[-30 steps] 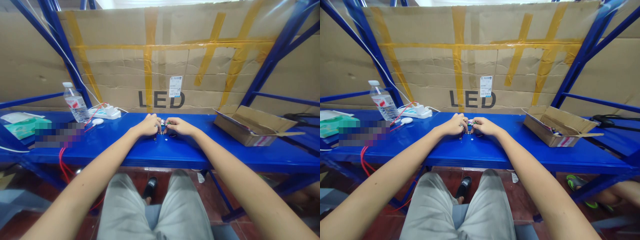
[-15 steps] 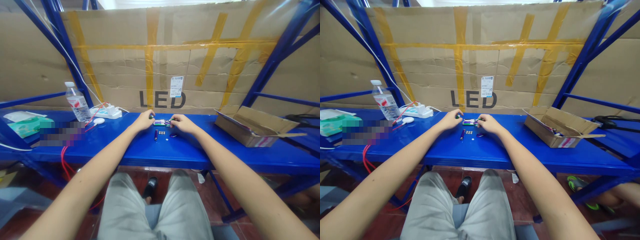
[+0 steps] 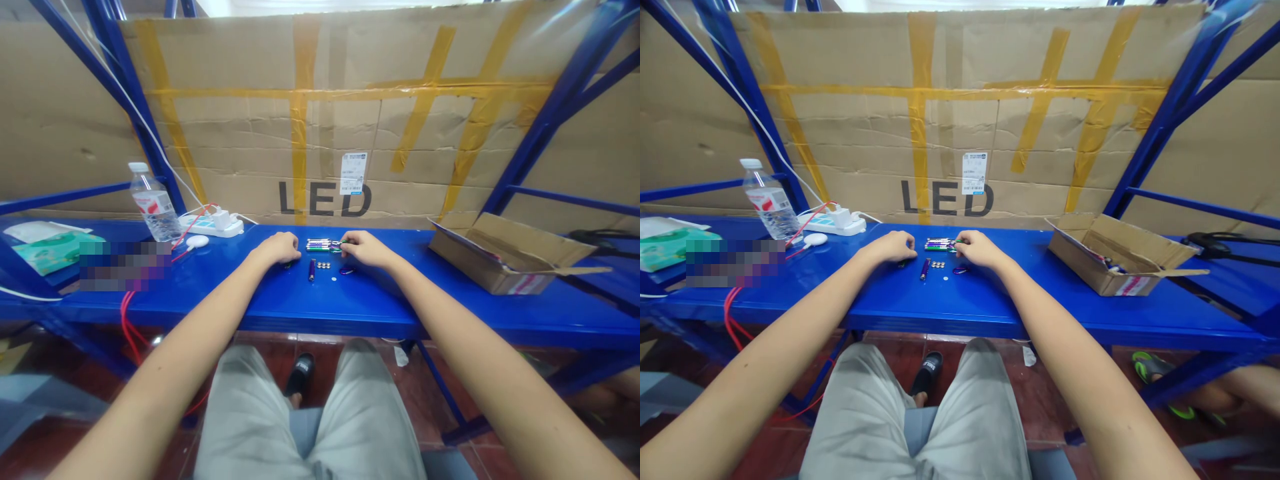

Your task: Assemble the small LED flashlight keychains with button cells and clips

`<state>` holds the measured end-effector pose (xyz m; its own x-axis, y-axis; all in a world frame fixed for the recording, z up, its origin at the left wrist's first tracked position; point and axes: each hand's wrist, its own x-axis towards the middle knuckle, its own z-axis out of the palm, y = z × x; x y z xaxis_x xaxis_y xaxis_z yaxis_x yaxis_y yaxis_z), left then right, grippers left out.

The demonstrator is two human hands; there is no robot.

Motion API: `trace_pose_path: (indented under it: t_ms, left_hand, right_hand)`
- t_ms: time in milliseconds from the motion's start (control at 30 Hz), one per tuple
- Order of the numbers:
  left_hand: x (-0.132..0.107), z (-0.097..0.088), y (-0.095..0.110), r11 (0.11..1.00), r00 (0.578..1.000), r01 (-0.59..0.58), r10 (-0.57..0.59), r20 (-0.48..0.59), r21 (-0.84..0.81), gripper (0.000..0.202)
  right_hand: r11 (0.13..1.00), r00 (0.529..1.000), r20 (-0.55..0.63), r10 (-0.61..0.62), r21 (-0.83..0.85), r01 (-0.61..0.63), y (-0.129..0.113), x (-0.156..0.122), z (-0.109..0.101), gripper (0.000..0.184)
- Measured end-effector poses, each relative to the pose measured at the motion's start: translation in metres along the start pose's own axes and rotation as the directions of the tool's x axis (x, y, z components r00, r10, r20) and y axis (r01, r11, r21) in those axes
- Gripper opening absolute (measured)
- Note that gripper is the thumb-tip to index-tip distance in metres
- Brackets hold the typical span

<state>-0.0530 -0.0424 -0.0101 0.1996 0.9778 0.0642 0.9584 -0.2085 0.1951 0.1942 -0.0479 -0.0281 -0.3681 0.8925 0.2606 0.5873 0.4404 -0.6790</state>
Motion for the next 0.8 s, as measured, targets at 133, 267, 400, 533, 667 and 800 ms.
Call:
trace_pose_path:
  t_ms: [133, 267, 400, 533, 667, 800]
  left_hand:
    - [-0.004, -0.005, 0.004, 0.984, 0.986, 0.039, -0.010, 0.167, -0.175, 0.006]
    - [-0.009, -0.009, 0.008, 0.936, 0.954, 0.067, 0.041, 0.296, -0.345, 0.009]
    - [-0.013, -0.011, 0.011, 0.899, 0.930, 0.100, 0.067, 0.360, -0.426, 0.008]
    - [-0.016, -0.011, 0.015, 0.871, 0.921, 0.109, 0.093, 0.378, -0.480, 0.007]
    - [-0.016, -0.009, 0.017, 0.848, 0.920, 0.109, 0.112, 0.377, -0.519, 0.008]
    - [-0.015, -0.007, 0.017, 0.844, 0.922, 0.115, 0.106, 0.372, -0.525, 0.008]
  right_hand:
    - [1.000, 1.000, 0.001, -0.006, -0.012, 0.006, 0.001, 0.000, 0.000, 0.012]
    - [1.000, 1.000, 0.006, -0.003, -0.025, 0.003, 0.000, 0.000, 0.000, 0.012]
    - [0.999, 1.000, 0.006, 0.005, -0.039, -0.005, -0.002, -0.001, -0.001, 0.011]
    - [0.999, 1.000, 0.013, 0.009, -0.049, -0.008, -0.004, -0.003, -0.002, 0.011]
    - [0.999, 1.000, 0.023, 0.013, -0.035, -0.012, -0.005, -0.003, -0.001, 0.011]
    - [0.999, 1.000, 0.027, 0.009, -0.036, -0.008, -0.004, -0.003, 0.001, 0.011]
